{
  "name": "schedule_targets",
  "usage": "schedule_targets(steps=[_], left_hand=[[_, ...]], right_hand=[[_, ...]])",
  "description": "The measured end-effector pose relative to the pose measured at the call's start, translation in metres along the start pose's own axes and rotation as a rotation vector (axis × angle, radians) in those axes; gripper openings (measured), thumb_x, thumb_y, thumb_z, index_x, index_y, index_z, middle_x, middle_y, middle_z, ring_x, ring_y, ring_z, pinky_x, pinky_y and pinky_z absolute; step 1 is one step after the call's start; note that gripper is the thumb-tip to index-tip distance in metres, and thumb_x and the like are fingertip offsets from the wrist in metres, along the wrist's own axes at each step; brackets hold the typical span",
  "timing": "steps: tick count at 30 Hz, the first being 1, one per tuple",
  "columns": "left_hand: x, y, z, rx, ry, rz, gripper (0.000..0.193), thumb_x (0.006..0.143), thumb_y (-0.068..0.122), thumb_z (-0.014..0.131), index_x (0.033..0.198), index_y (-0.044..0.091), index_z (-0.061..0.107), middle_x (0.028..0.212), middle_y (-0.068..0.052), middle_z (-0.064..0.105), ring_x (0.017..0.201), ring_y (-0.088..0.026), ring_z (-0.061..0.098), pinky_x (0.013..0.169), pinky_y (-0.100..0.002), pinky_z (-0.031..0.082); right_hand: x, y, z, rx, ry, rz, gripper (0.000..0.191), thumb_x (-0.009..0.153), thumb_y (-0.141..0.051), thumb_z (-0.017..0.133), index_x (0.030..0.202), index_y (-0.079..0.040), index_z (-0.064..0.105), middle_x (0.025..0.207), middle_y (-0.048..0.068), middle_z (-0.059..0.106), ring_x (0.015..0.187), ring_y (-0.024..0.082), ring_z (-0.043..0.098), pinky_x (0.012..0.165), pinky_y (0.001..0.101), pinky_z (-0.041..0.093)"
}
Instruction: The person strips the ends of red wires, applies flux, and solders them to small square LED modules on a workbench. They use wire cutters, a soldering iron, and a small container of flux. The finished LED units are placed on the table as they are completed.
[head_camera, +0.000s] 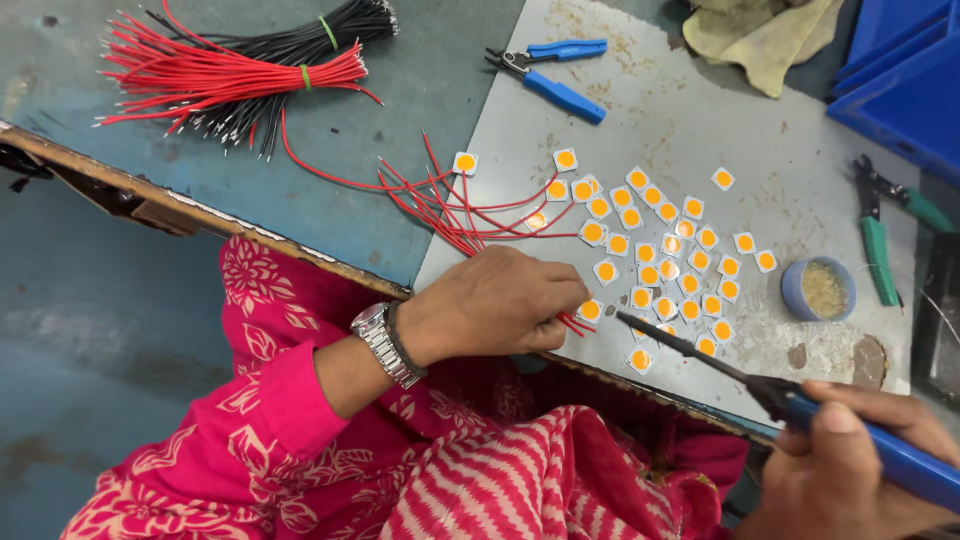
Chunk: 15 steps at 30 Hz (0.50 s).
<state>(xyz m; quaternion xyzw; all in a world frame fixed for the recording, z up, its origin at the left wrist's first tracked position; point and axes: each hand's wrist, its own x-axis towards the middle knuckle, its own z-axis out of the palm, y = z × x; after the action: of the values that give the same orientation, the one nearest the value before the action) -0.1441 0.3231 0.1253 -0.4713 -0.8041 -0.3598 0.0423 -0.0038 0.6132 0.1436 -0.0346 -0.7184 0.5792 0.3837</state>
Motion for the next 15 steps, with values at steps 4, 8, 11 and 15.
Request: schedule_targets(steps=[4,8,11,15], left_hand=[[-0.001,-0.002,0.001,0.004,0.000,0.006,0.025,0.078,0.021,0.075,0.091,0.007,0.060,0.087,-0.009,0.064,0.073,-0.033,0.066,0.063,-0.046,0.051],[-0.002,-0.003,0.003,0.009,0.010,0.012,0.023,0.079,0.021,0.075,0.091,0.007,0.060,0.087,-0.009,0.063,0.073,-0.033,0.066,0.064,-0.046,0.051],[-0.002,-0.004,0.003,0.012,0.016,0.016,0.022,0.079,0.021,0.074,0.091,0.007,0.061,0.087,-0.009,0.063,0.073,-0.032,0.066,0.064,-0.046,0.051],[-0.002,-0.004,0.003,0.014,0.024,0.021,0.022,0.079,0.020,0.074,0.091,0.007,0.062,0.087,-0.009,0.063,0.072,-0.032,0.066,0.064,-0.045,0.051]], right_hand=[[-0.003,-0.018,0.024,-0.086,-0.030,0.075,0.017,0.095,-0.005,0.069,0.093,0.010,0.061,0.086,0.018,0.067,0.055,0.013,0.055,0.052,0.0214,0.045],[0.000,-0.024,0.037,-0.046,-0.083,0.109,0.014,0.095,-0.003,0.072,0.097,0.008,0.063,0.089,0.017,0.069,0.057,0.011,0.057,0.054,0.0194,0.047],[0.002,-0.023,0.041,-0.016,-0.118,0.101,0.014,0.095,-0.003,0.072,0.099,0.006,0.063,0.093,0.018,0.071,0.059,0.010,0.059,0.056,0.0184,0.048],[0.002,-0.023,0.042,-0.029,-0.143,0.115,0.013,0.095,-0.004,0.072,0.098,0.006,0.064,0.093,0.017,0.071,0.059,0.010,0.060,0.057,0.0184,0.050]])
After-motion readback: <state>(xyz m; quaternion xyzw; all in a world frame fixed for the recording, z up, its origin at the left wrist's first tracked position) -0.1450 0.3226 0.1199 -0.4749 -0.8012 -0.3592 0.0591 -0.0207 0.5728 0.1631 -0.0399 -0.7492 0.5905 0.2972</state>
